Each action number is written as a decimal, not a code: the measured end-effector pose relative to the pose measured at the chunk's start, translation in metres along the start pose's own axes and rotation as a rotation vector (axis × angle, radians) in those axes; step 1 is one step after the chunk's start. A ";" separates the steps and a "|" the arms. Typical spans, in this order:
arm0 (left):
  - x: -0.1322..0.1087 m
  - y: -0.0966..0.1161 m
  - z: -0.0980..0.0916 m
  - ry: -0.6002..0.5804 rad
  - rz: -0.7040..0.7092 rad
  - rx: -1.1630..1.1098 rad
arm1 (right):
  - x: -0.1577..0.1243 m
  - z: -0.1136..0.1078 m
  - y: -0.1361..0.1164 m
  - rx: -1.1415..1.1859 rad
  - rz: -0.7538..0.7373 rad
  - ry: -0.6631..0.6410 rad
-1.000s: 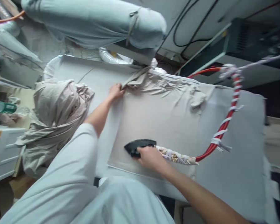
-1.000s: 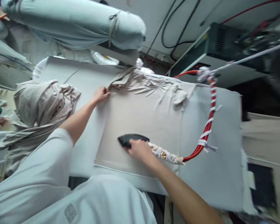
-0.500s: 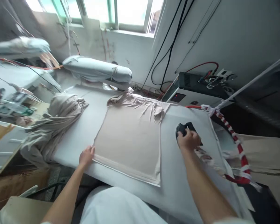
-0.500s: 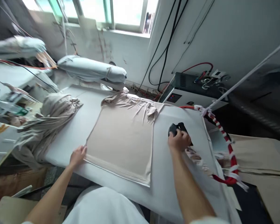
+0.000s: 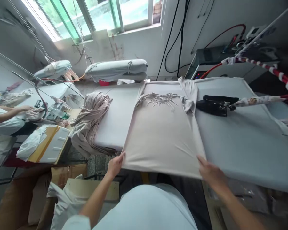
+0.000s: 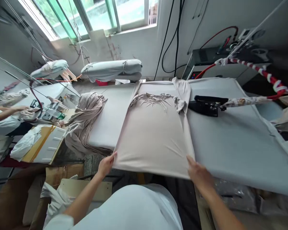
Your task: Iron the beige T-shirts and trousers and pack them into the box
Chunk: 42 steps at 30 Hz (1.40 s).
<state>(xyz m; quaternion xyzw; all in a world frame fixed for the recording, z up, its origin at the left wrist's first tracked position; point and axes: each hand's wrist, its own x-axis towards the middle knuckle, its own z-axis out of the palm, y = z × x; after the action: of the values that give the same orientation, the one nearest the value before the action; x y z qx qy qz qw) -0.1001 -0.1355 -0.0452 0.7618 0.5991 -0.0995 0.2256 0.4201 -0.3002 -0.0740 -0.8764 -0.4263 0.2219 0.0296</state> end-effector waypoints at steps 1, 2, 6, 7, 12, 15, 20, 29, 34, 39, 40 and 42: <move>-0.041 -0.021 0.024 -0.028 -0.004 0.000 | -0.047 0.023 0.019 -0.012 0.026 -0.027; -0.081 -0.039 0.046 -0.057 -0.024 -0.008 | -0.093 0.044 0.037 0.006 0.022 -0.056; -0.186 -0.055 0.088 -0.205 -0.191 -0.008 | -0.208 0.086 0.064 0.032 0.058 -0.163; -0.188 -0.042 0.085 -0.220 -0.189 0.015 | -0.212 0.087 0.052 0.006 0.019 -0.131; -0.038 0.084 0.014 -0.045 0.533 0.045 | -0.103 0.056 -0.094 -0.066 -0.658 -0.059; 0.100 0.150 -0.051 -0.051 0.690 0.106 | 0.021 0.004 -0.153 -0.112 -0.933 -0.162; 0.236 0.180 -0.148 0.099 -0.059 0.235 | 0.203 -0.145 -0.048 -0.158 -0.171 0.033; 0.263 0.407 -0.073 -0.309 -0.197 -0.684 | 0.210 -0.146 -0.015 0.079 -0.025 -0.037; 0.300 0.487 -0.035 -0.082 0.033 -0.413 | 0.213 -0.090 -0.046 0.205 0.041 0.169; 0.319 0.475 -0.040 -0.001 0.122 -0.041 | 0.237 -0.121 -0.010 0.224 0.028 0.323; 0.325 0.473 -0.044 -0.035 0.131 0.003 | 0.254 -0.140 -0.004 0.202 -0.008 0.363; 0.338 0.475 -0.055 -0.132 0.135 0.075 | 0.301 -0.185 0.005 0.141 -0.092 0.359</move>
<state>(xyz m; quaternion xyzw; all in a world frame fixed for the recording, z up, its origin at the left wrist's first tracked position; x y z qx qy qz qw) 0.4366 0.0978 -0.0332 0.8002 0.5260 -0.1563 0.2420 0.6625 -0.0489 -0.0184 -0.8773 -0.4370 0.0899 0.1766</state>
